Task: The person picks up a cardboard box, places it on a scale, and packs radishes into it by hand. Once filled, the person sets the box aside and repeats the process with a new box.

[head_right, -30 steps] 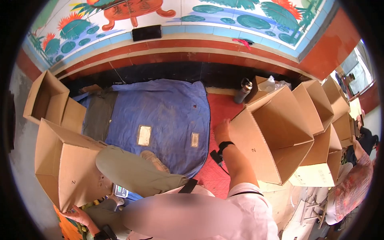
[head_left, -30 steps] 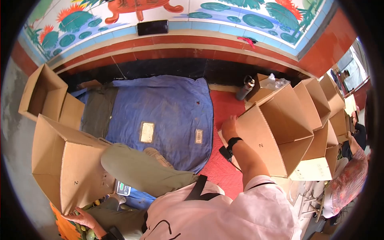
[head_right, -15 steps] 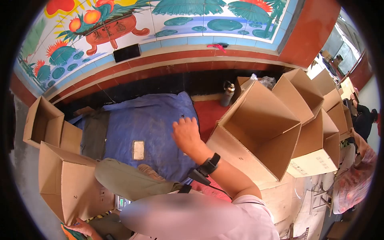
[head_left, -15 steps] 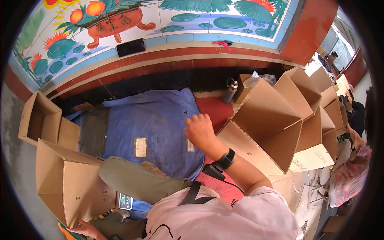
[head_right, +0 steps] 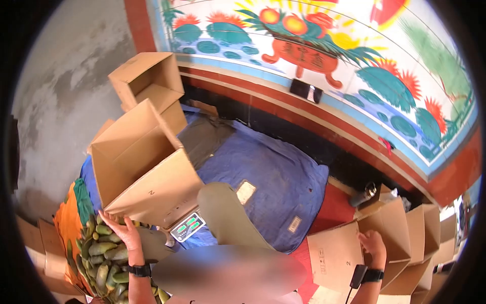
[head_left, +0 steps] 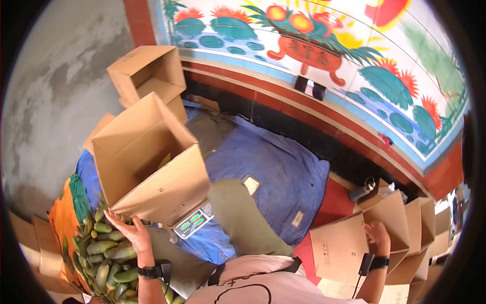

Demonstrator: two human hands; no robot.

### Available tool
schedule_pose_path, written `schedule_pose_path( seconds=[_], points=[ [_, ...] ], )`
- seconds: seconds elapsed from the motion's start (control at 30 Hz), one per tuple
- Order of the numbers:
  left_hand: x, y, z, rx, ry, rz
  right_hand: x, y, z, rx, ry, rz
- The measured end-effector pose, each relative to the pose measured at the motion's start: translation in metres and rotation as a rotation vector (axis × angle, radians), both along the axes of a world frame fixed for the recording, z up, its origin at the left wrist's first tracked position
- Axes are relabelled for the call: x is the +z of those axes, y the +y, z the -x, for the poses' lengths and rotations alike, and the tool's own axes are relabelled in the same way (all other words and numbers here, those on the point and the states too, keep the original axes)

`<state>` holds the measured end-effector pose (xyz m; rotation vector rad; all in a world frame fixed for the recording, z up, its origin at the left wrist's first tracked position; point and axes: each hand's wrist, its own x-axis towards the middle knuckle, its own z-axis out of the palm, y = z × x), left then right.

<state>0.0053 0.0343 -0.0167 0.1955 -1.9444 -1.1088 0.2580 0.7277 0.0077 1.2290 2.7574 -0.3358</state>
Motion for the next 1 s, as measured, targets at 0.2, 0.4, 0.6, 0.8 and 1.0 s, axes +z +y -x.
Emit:
schedule_pose_path(
  seconds=[0.2, 0.4, 0.6, 0.8, 1.0],
  points=[
    [0.015, 0.010, -0.011, -0.004, -0.061, -0.044, -0.080, 0.045, -0.015, 0.364, -0.143, 0.059],
    [0.023, 0.007, -0.019, 0.028, -0.068, -0.076, -0.010, 0.019, 0.021, 0.463, 0.197, -0.047],
    [0.019, 0.006, -0.018, 0.030, -0.079, -0.102, 0.128, -0.109, 0.087, 0.259, 0.677, 0.348],
    [0.016, 0.001, -0.022, 0.043, -0.078, -0.093, 0.173, -0.133, 0.129, 0.514, 1.061, 0.457],
    [0.015, -0.003, -0.028, 0.074, -0.087, -0.050, 0.248, -0.170, 0.166, 0.618, 1.242, 0.356]
  ],
)
